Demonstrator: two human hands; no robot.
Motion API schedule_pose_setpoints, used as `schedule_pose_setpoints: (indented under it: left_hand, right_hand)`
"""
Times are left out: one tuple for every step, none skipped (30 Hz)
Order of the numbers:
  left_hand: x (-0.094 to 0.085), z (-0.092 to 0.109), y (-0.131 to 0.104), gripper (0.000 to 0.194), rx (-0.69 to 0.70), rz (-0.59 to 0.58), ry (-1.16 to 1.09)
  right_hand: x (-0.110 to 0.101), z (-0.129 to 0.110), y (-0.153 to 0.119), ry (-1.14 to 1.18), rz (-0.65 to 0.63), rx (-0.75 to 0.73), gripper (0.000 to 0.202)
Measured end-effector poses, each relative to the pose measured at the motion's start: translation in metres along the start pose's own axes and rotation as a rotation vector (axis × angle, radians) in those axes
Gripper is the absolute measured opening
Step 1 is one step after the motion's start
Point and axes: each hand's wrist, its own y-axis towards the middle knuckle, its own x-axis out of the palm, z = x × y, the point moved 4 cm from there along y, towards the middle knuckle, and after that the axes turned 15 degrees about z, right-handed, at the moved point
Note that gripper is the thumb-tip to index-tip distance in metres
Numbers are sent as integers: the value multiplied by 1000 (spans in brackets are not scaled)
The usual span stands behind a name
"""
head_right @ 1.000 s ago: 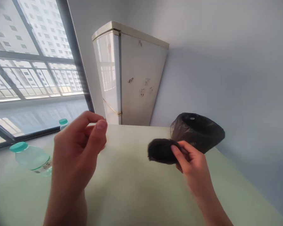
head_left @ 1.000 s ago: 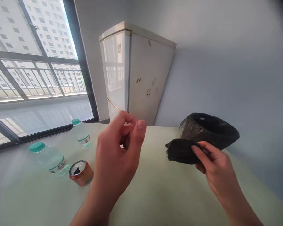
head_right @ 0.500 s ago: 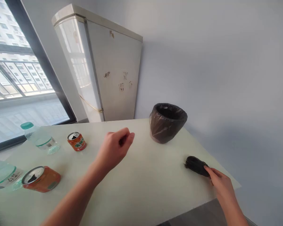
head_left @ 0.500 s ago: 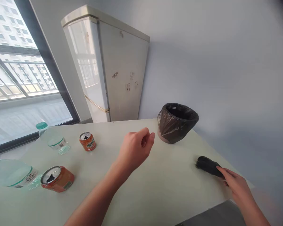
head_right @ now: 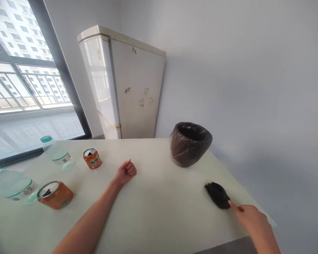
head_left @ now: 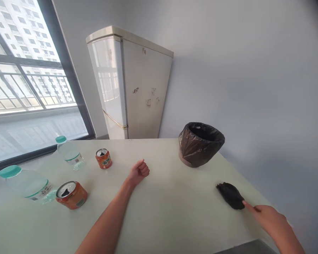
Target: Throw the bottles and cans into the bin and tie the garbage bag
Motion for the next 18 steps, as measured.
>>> schedule_pose_setpoints:
  left_hand:
    - [3, -4, 0, 71, -45, -58, 3]
    - [7, -8, -1, 72, -93, -120, 12]
    - [11, -13, -3, 73, -144, -183, 27]
    - [16, -16, -6, 73, -196, -245, 45]
    - [22, -20, -11, 72, -248, -303, 66]
    - [27, -23, -16, 71, -299, -360, 88]
    - [34, -25, -23, 70, -343, -411, 103]
    - [40, -28, -30, 68, -379, -455, 112]
    - [48, -30, -38, 66, -409, -498, 114]
    - [57, -34, -45, 64, -428, -527, 103]
    - [66, -38, -52, 63, -448, -551, 96]
    - [77, -45, -58, 60, -469, -578, 94]
    - [89, -52, -63, 56, -487, -608, 98]
    - [101, -62, -69, 53, -519, -667, 104]
    - [115, -73, -77, 51, -574, -799, 118]
    - [128, -83, -83, 48, -598, -867, 115]
    - [138, -94, -90, 42, -624, -925, 139]
    - [147, -105, -99, 29, -643, -991, 196]
  right_hand:
    - [-6, -8, -1, -24, -55, 27, 37]
    - [-13, -20, -3, -34, -91, 32, 27]
    - [-22, -37, -5, -19, -68, 11, 21]
    - [-34, -58, -7, 25, -1, -40, 18]
    - [-44, -84, -10, 103, 35, -147, 18]
    - [-55, -110, -14, 156, 112, -232, 19]
    - [-64, -136, -19, 199, 163, -316, 20]
    - [-71, -160, -23, 232, 210, -389, 23]
    - [-77, -182, -26, 251, 248, -440, 28]
    - [-80, -201, -28, 268, 282, -477, 33]
    - [-82, -218, -29, 283, 318, -504, 36]
    - [-82, -233, -29, 295, 337, -533, 39]
    - [-81, -246, -27, 308, 357, -562, 39]
    - [-79, -256, -24, 315, 368, -591, 37]
    - [-76, -264, -20, 311, 369, -615, 34]
    - [-71, -271, -14, 296, 346, -632, 30]
    - [-66, -276, -8, 270, 314, -635, 27]
    - [-61, -278, -2, 238, 291, -621, 24]
